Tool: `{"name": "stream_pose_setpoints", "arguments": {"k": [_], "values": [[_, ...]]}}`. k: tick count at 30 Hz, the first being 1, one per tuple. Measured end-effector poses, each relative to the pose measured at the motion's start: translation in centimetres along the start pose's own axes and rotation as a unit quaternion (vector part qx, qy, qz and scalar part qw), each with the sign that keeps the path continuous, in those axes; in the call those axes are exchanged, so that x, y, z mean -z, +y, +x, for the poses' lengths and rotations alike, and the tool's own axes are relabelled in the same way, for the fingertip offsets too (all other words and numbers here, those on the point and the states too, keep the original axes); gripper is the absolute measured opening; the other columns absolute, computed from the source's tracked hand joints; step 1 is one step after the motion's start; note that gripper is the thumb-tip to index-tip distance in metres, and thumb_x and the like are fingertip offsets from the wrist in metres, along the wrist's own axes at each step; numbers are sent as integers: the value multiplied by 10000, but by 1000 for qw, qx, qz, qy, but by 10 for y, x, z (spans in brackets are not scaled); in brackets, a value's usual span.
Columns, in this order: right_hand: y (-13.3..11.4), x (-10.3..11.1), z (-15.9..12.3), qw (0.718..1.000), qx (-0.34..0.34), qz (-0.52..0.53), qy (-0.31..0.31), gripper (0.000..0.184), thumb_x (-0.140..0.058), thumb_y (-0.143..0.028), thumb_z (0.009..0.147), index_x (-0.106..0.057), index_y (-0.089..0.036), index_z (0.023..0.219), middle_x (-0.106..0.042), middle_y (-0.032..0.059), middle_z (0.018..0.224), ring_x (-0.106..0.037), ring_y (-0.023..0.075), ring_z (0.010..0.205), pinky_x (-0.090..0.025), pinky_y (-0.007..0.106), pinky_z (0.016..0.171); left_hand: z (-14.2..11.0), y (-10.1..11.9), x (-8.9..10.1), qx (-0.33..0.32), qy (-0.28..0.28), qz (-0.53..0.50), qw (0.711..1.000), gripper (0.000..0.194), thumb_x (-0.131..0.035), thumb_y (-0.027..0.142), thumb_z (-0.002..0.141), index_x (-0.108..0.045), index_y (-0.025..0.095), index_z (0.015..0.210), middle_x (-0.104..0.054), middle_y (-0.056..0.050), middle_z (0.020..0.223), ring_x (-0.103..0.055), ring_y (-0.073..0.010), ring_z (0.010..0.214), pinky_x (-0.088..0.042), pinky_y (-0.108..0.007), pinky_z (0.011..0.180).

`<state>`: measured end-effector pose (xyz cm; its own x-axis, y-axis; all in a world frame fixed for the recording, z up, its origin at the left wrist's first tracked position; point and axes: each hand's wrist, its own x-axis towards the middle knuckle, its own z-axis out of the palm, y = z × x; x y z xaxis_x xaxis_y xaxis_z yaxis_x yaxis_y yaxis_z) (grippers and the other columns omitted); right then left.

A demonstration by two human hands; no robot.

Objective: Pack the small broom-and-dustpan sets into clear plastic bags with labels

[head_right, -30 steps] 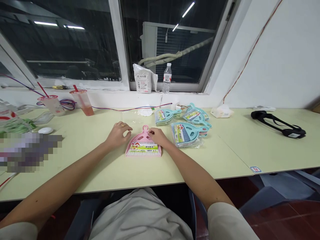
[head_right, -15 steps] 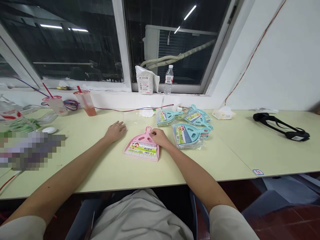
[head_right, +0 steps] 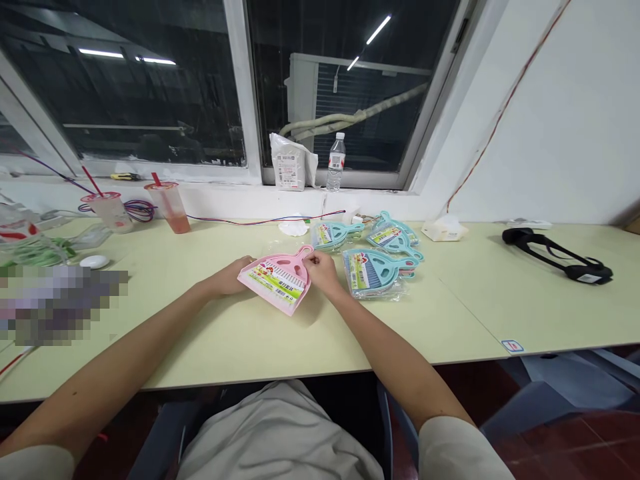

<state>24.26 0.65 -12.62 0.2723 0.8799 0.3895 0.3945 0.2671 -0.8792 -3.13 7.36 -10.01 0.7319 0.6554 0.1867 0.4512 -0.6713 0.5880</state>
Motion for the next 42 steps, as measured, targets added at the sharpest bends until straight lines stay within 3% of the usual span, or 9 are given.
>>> {"name": "stream_pose_setpoints", "arguments": {"k": [4, 7, 10, 15, 27, 31, 35, 39, 42], "values": [[1, -5, -3, 999, -43, 1, 5, 129, -591, -308, 773, -629, -202, 709, -686, 40, 730, -631, 213, 724, -497, 309, 640, 1, -13, 7, 61, 20, -81, 995, 221, -665, 337, 692, -765, 194, 826, -745, -31, 878, -674, -253, 880, -518, -302, 782], [0, -7, -5, 996, -81, 16, 21, 132, -599, -324, 793, -632, -199, 764, -678, 46, 716, -635, 210, 670, -501, 308, 585, 5, -24, 16, 102, 96, -153, 978, 208, -615, 297, 691, -741, 165, 792, -719, -37, 769, -682, -231, 816, -524, -300, 748], [-3, -9, -5, 990, -122, 55, 44, 125, -613, -319, 806, -610, -195, 829, -658, 39, 706, -597, 171, 529, -465, 288, 475, 7, -23, 23, 180, 140, -319, 920, 293, -619, 290, 718, -721, 119, 933, -750, -118, 854, -715, -231, 761, -548, -311, 675], [-4, -18, -4, 982, -115, 124, 90, 125, -632, -273, 779, -540, -216, 841, -633, 2, 780, -559, 121, 430, -439, 268, 393, 9, -4, 20, 237, 33, -533, 811, 287, -606, 284, 842, -693, 78, 1021, -749, -241, 1074, -761, -327, 942, -627, -436, 833], [-3, -32, -7, 980, -99, 173, 17, 205, -612, -409, 823, -541, -218, 804, -637, 9, 822, -610, 152, 586, -517, 280, 476, 16, -17, 5, 243, 106, -543, 797, 230, -569, 76, 881, -702, 16, 1059, -759, -252, 1051, -768, -305, 941, -660, -387, 795], [3, -18, -1, 997, -72, -26, 25, 128, -538, -308, 840, -585, -209, 773, -669, 24, 819, -633, 182, 726, -518, 294, 648, 16, -31, 17, 234, 128, -540, 799, 237, -573, 55, 868, -706, -7, 1053, -751, -266, 1083, -767, -309, 948, -664, -381, 782], [13, -9, -1, 963, -36, -268, -9, 211, -562, -352, 889, -680, -177, 885, -692, 128, 1031, -621, 260, 989, -470, 372, 889, 14, -46, 29, 235, 169, -532, 796, 245, -557, 31, 854, -711, -1, 1042, -750, -257, 1107, -767, -301, 946, -665, -363, 751], [18, -16, -4, 923, -60, -376, -57, 406, -610, -493, 909, -717, -124, 1041, -623, 240, 1178, -570, 353, 1126, -431, 434, 953, 13, -60, 38, 254, 220, -532, 777, 278, -535, 3, 831, -698, 0, 1056, -758, -239, 1079, -772, -281, 885, -665, -359, 718], [20, -19, -2, 918, -61, -386, -70, 288, -654, -376, 888, -721, -142, 1042, -620, 213, 1162, -568, 331, 1137, -429, 403, 954, 12, -69, 43, 275, 232, -522, 773, 291, -537, -9, 813, -693, -2, 1059, -764, -233, 1024, -772, -277, 838, -665, -369, 701]]}}
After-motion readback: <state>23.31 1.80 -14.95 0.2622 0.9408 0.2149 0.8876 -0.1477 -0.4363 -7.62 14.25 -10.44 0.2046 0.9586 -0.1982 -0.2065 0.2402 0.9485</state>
